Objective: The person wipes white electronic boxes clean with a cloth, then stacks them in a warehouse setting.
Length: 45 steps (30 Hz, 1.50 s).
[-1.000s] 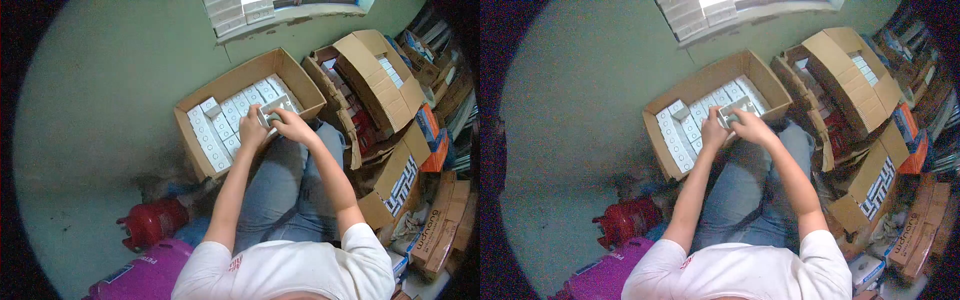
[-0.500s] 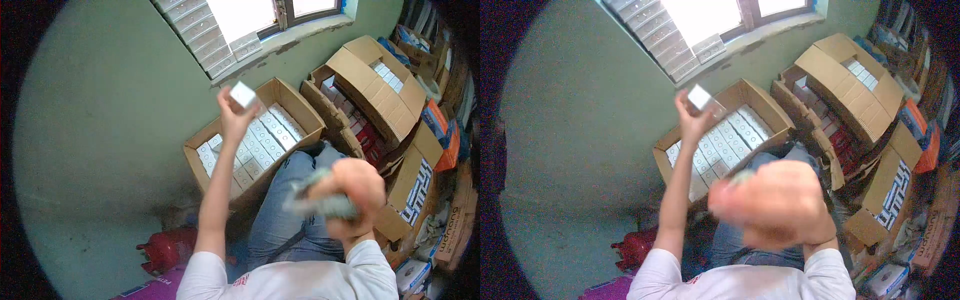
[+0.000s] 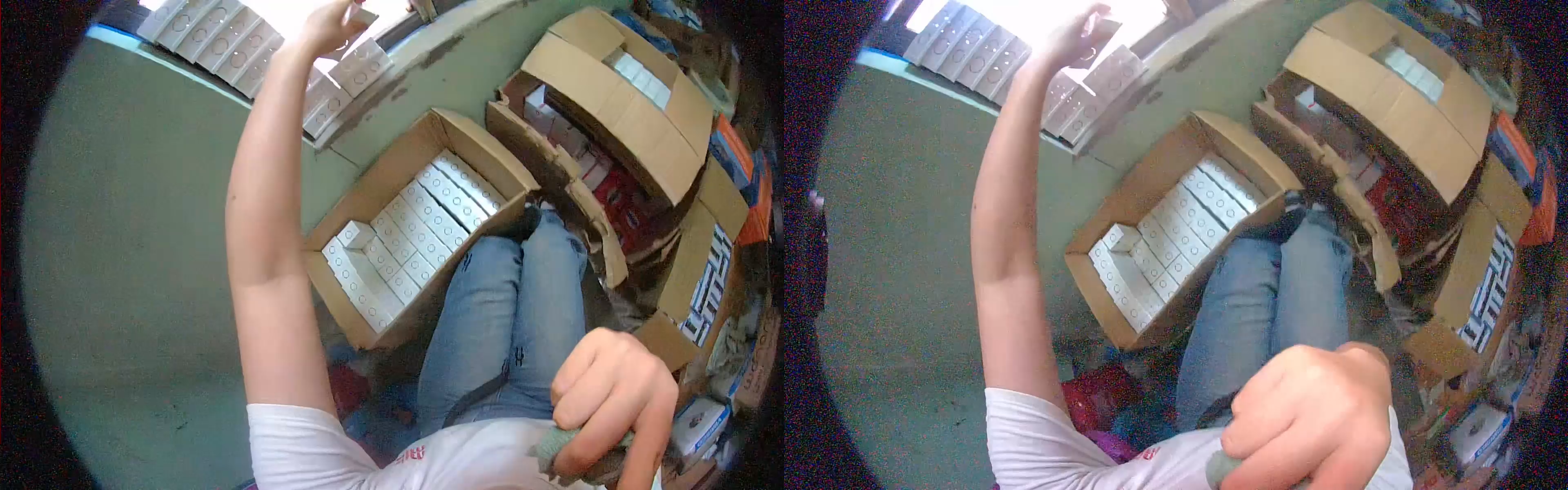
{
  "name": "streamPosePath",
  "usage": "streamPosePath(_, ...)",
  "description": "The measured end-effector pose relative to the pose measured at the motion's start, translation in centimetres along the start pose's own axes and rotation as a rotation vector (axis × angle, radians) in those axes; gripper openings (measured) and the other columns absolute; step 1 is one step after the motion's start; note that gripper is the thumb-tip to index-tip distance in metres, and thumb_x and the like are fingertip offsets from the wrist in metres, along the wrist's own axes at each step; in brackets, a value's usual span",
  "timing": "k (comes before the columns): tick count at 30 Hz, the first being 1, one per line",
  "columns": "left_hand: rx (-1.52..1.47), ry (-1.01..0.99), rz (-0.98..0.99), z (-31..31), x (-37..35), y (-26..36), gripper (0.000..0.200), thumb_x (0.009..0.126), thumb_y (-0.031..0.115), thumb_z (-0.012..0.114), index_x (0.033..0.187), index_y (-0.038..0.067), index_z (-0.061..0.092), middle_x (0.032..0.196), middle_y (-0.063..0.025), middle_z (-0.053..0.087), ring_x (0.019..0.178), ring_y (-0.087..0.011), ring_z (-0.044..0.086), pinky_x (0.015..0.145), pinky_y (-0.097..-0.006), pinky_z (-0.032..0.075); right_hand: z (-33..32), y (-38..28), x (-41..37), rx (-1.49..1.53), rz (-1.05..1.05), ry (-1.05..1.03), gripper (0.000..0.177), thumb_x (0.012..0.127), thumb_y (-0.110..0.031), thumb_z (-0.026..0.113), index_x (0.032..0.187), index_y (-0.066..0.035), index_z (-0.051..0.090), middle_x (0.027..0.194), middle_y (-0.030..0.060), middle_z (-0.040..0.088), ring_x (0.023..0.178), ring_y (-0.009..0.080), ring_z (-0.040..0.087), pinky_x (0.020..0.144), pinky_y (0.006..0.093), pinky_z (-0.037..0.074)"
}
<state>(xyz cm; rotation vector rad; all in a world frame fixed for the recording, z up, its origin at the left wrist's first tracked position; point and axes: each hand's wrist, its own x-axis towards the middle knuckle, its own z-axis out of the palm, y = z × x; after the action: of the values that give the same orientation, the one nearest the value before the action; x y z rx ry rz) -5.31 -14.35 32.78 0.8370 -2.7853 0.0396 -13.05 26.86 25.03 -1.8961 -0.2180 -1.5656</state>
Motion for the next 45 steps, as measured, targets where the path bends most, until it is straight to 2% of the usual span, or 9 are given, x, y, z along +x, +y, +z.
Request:
streamPosePath(5,0.404,0.178,0.279,4.1,3.5,-6.7,0.041,0.089,0.025,0.063,0.128,0.019,0.053,0.105,-0.0111,0.064,0.081,-0.0209,0.064,0.067,-0.0337,0.052,-1.6,0.8,-0.3,0.046,0.018,-0.006,0.018,0.093,-0.015,0.046,0.076,-0.009,0.048,0.086,0.0213,0.063,0.058,0.0255,0.053,0.043,0.0313,0.037)
streamPosePath(11,0.211,-0.279,-0.087,5.3,4.9,-8.5,0.046,0.094,0.018,0.054,0.139,0.026,0.043,0.097,-0.0141,0.065,0.062,-0.0154,0.058,0.063,-0.0329,0.053,-2.8,0.5,0.5,-0.124,0.146,-0.016,0.020,0.093,-0.012,0.042,0.074,-0.016,0.043,0.090,0.0183,0.068,0.052,0.0159,0.047,0.045,0.0239,0.038)
streamPosePath(23,0.166,0.032,-0.131,2.7,-4.2,0.9,0.051,0.095,0.022,0.051,0.142,0.009,0.035,0.139,-0.0218,0.046,0.127,-0.0310,0.047,0.107,-0.0427,0.037,-1.5,2.8,0.2,-0.040,0.224,-0.052,0.025,0.095,-0.017,0.041,0.071,-0.020,0.034,0.093,0.0159,0.068,0.054,0.0165,0.050,0.044,0.0238,0.036)
streamPosePath(25,0.362,0.088,0.112,7.0,-6.3,-3.5,0.054,0.097,0.027,0.050,0.146,0.017,0.030,0.139,-0.0230,0.045,0.128,-0.0247,0.048,0.108,-0.0428,0.036,-1.5,2.9,0.0,0.140,0.254,-0.119,0.024,0.097,-0.021,0.041,0.073,-0.021,0.035,0.095,0.0151,0.067,0.056,0.0170,0.051,0.044,0.0242,0.036)
streamPosePath(27,0.371,0.400,0.572,11.0,-12.8,-2.5,0.034,0.086,0.016,0.058,0.120,0.017,0.056,0.111,-0.0074,0.063,0.083,-0.0220,0.065,0.071,-0.0364,0.053,-1.5,2.9,0.0,0.193,0.283,-0.154,0.027,0.097,-0.024,0.039,0.071,-0.020,0.033,0.096,0.0154,0.067,0.058,0.0181,0.053,0.046,0.0253,0.039)
streamPosePath(31,0.434,-0.156,0.378,19.3,-23.3,-3.8,0.015,0.075,0.017,0.060,0.090,0.014,0.060,0.085,-0.0026,0.061,0.083,-0.0210,0.061,0.070,-0.0344,0.050,-0.3,3.2,0.9,0.356,0.277,-0.039,0.014,0.090,-0.020,0.057,0.099,-0.030,0.056,0.079,0.0086,0.063,0.049,0.0133,0.046,0.042,0.0241,0.032)
streamPosePath(38,0.342,-0.404,-0.508,24.6,-33.7,-6.1,0.021,0.085,0.015,0.058,0.105,0.007,0.057,0.107,-0.0127,0.062,0.103,-0.0279,0.061,0.081,-0.0425,0.053,2.3,2.7,3.0,0.256,0.303,0.013,0.036,0.087,-0.018,0.061,0.116,-0.039,0.067,0.065,0.0043,0.056,0.043,0.0121,0.043,0.039,0.0222,0.028)
streamPosePath(41,0.411,-0.461,-0.488,27.4,-34.8,-8.5,0.029,0.084,0.016,0.060,0.111,0.007,0.053,0.106,-0.0133,0.062,0.105,-0.0289,0.061,0.081,-0.0434,0.053,2.7,2.6,3.0,0.028,0.263,-0.085,0.030,0.097,-0.018,0.037,0.067,-0.018,0.035,0.094,0.0178,0.066,0.059,0.0205,0.054,0.047,0.0246,0.040)
streamPosePath(45,0.306,-0.437,-0.448,25.1,-33.8,-5.5,0.030,0.084,0.013,0.058,0.112,0.004,0.050,0.104,-0.0157,0.063,0.098,-0.0329,0.063,0.078,-0.0462,0.053,6.3,2.1,4.2,-0.027,0.220,0.210,0.038,0.087,-0.017,0.059,0.117,-0.040,0.066,0.062,0.0035,0.052,0.042,0.0126,0.042,0.038,0.0227,0.027)
